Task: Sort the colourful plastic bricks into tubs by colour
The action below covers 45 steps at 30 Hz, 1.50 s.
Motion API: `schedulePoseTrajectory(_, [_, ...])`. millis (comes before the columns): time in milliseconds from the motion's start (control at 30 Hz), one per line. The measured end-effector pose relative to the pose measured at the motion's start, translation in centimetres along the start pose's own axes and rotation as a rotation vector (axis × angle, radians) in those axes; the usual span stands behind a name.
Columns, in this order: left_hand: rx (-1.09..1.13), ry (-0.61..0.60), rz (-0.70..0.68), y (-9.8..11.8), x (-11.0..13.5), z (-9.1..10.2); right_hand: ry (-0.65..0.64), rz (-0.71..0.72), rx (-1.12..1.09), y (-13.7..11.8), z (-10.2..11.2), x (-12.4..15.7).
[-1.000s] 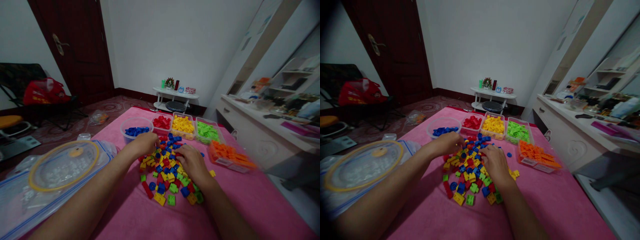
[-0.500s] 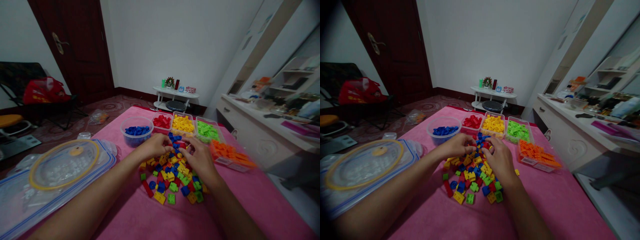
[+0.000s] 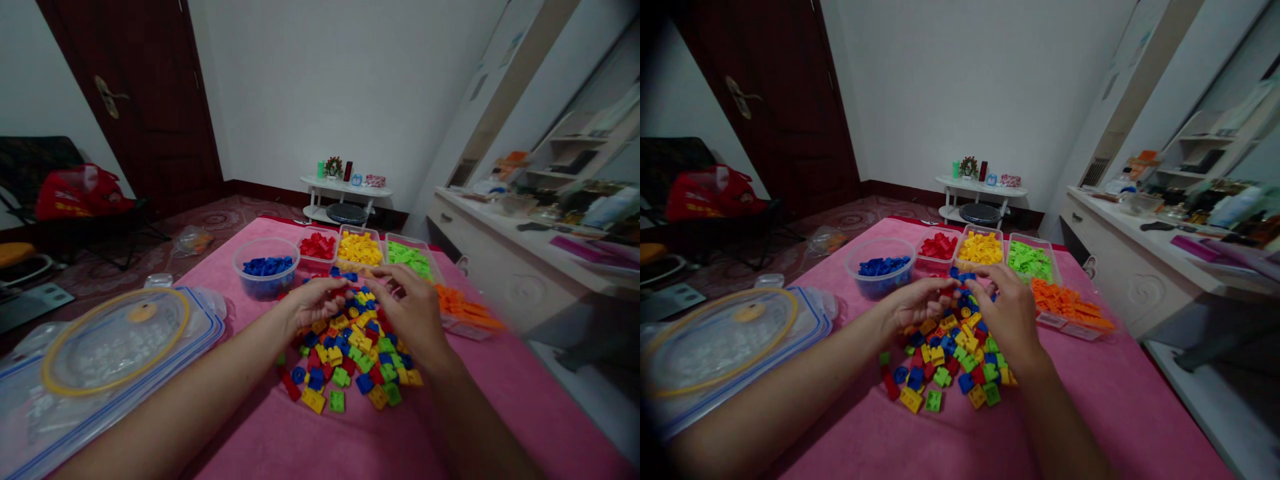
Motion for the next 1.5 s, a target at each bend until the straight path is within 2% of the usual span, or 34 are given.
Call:
schedulePoseTrajectory(100, [-0.015, 0.038, -0.055, 2.9, -3.2, 1.0, 0.086, -0.019, 0.034, 0.8, 1.7, -0.7])
schedulePoseTrajectory(167, [-0.264, 0.189, -0.191, 5.5, -5.6, 2.5, 0.120, -0.036, 0.060, 1.3, 2.4, -1.0])
schedulePoseTrajectory(233, [-0.358, 0.264, -0.248, 7.4, -7.6, 3.7, 0.141, -0.048, 0.074, 1.8, 2.8, -1.2])
schedulePoseTrajectory(300, [-0.458, 0.311, -0.311, 8.7, -8.7, 4.7, 0.143, -0.057, 0.080, 2.3, 2.8, -1.3])
schedulePoseTrajectory(367, [-0.704, 0.328, -0.444, 9.2, -8.8, 4.8, 0.112, -0.070, 0.100, 3.0, 2.3, -1.3])
schedulePoseTrajectory(433, [-0.987, 0.284, -0.587, 8.7, -8.1, 3.9, 0.025, -0.090, 0.143, 3.8, 1.4, -1.3])
schedulePoseTrajectory(500, [-1.127, 0.167, -0.638, 7.0, -6.8, 2.5, -0.092, -0.118, 0.203, 4.6, 0.1, -1.1])
schedulePoseTrajectory(667, [-1.122, -0.219, -0.513, 2.2, -2.5, -0.7, -0.366, -0.157, 0.330, 5.2, -2.4, 0.1])
schedulePoseTrajectory(767, [-1.236, -0.372, -0.407, 0.8, -0.4, -0.9, -0.527, -0.158, 0.390, 4.9, -3.3, 1.0])
schedulePoseTrajectory(833, [-1.331, -0.424, -0.403, 0.2, 0.4, -0.7, -0.587, -0.157, 0.420, 4.9, -3.8, 1.5])
schedulePoseTrajectory(933, [-1.392, -0.427, -0.468, -0.6, 0.6, -0.4, -0.585, -0.182, 0.476, 5.1, -4.1, 1.9])
schedulePoseTrajectory(1067, [-1.367, -0.388, -0.522, -1.4, 0.3, -0.2, -0.545, -0.234, 0.549, 5.4, -4.2, 1.7])
schedulePoseTrajectory(1200, [-1.366, -0.309, -0.517, -0.2, 0.4, 0.1, -0.414, -0.277, 0.545, 5.4, -4.1, 1.2])
schedulePoseTrajectory(1267, [-1.405, -0.206, -0.485, 0.9, 0.5, 0.7, -0.363, -0.247, 0.511, 5.2, -4.3, 1.3])
schedulePoseTrajectory(1367, [-1.479, -0.106, -0.458, 2.3, 0.6, 1.7, -0.385, -0.125, 0.475, 4.8, -5.1, 2.0])
schedulePoseTrajectory(1500, [-1.547, -0.192, -0.331, 2.3, 0.8, 2.3, -0.460, -0.041, 0.521, 4.5, -5.9, 2.7])
Point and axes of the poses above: each hand's wrist, its own x-axis away from the middle knuckle, its own z-axis out of the back of the hand, y = z × x, the point moved 4 cm from there along -x, towards the middle knuckle, and after that the axes turned 11 degrees about -z, right-handed, at the moved point
